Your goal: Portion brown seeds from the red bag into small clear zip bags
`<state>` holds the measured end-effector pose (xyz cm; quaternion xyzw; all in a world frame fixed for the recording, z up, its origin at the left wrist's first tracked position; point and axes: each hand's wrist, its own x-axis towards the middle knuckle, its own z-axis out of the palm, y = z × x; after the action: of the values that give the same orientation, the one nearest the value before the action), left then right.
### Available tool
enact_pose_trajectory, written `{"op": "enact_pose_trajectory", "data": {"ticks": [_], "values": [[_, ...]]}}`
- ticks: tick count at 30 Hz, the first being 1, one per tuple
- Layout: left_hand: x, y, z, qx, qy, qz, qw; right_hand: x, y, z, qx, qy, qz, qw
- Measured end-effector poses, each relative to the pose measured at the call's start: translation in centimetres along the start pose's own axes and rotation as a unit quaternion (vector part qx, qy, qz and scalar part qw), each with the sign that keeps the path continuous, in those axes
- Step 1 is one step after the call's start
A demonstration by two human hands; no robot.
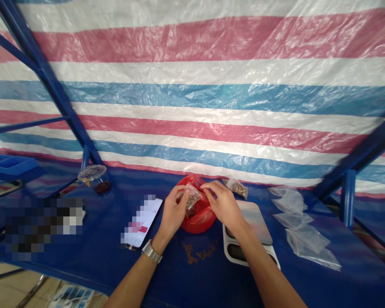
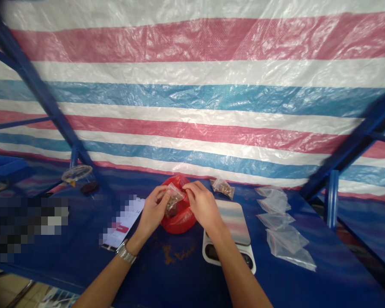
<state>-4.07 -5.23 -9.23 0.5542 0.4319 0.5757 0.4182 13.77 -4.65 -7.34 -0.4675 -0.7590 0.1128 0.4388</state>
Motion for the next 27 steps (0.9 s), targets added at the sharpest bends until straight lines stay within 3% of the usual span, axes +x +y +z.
{"op": "enact_pose_trajectory", "data": {"ticks": [8,15,17,22,27], "values": [[0.1,-0.3,0.0,-0.006,0.030,0.043,0.999,0.2,-1.5,-1.8,-0.107,0.040,-0.043,0.993],[0.1,-0.6,0.0,-0.018,0.035,0.036,0.999,-0.5,-2.2,-1.3,-0.152,-0.141,-0.039,0.977],[0.1,-0.7,-0.1,-0.024,0.027,0.033,0.999,-0.5,-2.1,-1.1,-0.153,-0.130,-0.033,0.979],[-0.1,-0.4,0.0,-0.047,0.015,0.048,0.998,0.1,-2.8,-1.8,-0.086,-0.027,-0.012,0.996],[-0.5,0.2,0.3,-0.033,-0.012,0.074,0.997,0.3,-2.6,-1.5,-0.017,0.008,0.001,1.000]]}}
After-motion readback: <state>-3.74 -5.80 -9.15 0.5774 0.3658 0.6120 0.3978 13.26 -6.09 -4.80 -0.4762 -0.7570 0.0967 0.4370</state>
